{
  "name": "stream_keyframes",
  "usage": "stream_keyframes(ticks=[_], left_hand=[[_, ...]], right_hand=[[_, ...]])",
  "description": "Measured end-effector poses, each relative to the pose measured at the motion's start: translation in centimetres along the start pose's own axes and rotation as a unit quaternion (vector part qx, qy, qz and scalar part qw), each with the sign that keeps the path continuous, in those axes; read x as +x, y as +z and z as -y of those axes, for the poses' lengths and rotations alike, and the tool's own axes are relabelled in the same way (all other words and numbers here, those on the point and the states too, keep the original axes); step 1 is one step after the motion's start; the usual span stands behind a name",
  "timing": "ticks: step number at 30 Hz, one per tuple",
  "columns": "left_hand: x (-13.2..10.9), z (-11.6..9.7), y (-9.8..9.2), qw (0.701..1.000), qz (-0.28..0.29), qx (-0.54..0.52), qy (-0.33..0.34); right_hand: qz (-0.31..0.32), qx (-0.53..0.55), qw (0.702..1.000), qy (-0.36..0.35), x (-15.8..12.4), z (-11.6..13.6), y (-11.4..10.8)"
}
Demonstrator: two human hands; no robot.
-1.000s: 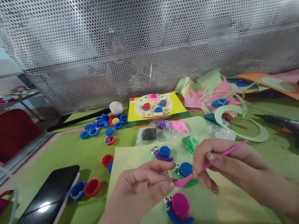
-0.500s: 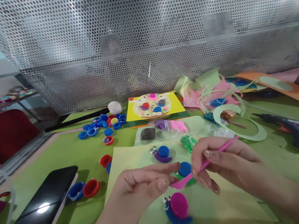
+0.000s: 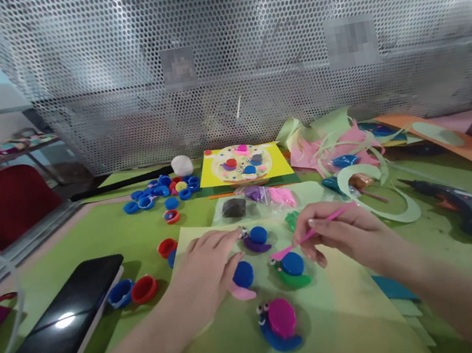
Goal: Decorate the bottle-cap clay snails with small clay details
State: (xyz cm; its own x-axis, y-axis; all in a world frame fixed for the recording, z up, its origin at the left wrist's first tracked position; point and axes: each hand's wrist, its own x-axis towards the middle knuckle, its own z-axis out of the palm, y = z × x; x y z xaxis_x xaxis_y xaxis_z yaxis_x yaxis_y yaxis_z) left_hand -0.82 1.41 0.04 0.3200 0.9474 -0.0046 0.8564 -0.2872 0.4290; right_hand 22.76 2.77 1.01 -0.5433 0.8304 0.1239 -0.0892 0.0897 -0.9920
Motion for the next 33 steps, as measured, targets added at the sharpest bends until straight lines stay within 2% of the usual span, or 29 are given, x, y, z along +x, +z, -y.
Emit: stream_keyframes(ticks=[6,10,14,16,21,25,30,33], left_hand=[[-0.4,0.3,0.4,0.990,0.058,0.108,-0.070],[-0.9,0.6,0.1,0.985,0.105,0.115,-0.075],[-1.7,0.9,-0.4,0.987,0.105,0.103,-0.068],[-2.0,1.0,-0.3,0.990,0.082,0.098,-0.057],[-3.1,1.8,1.7,0.995,-0.033,0.091,-0.020],[-4.5,3.4,3.8,0.993,-0.065,0.096,-0.002],[-5.7,6.4,6.1,0.973,-0.110,0.168,0.110],[-5.8,7.5,6.9,0.961,-0.148,0.198,0.126]], right_hand=[[-0.001,-0.078,0.995,0.064,1.4,-1.1,-1.1],[-0.010,-0.108,0.991,0.077,1.7,-1.6,-1.5],[-0.001,-0.123,0.987,0.100,1.7,-2.0,-1.4],[0.009,-0.123,0.986,0.114,1.7,-2.2,-1.3],[0.024,-0.126,0.983,0.132,1.5,-2.6,-1.9],[0.031,-0.139,0.979,0.147,1.3,-2.5,-2.0],[0.039,-0.153,0.966,0.207,0.9,-2.4,-1.3],[0.021,-0.169,0.964,0.205,0.6,-2.8,-1.3]])
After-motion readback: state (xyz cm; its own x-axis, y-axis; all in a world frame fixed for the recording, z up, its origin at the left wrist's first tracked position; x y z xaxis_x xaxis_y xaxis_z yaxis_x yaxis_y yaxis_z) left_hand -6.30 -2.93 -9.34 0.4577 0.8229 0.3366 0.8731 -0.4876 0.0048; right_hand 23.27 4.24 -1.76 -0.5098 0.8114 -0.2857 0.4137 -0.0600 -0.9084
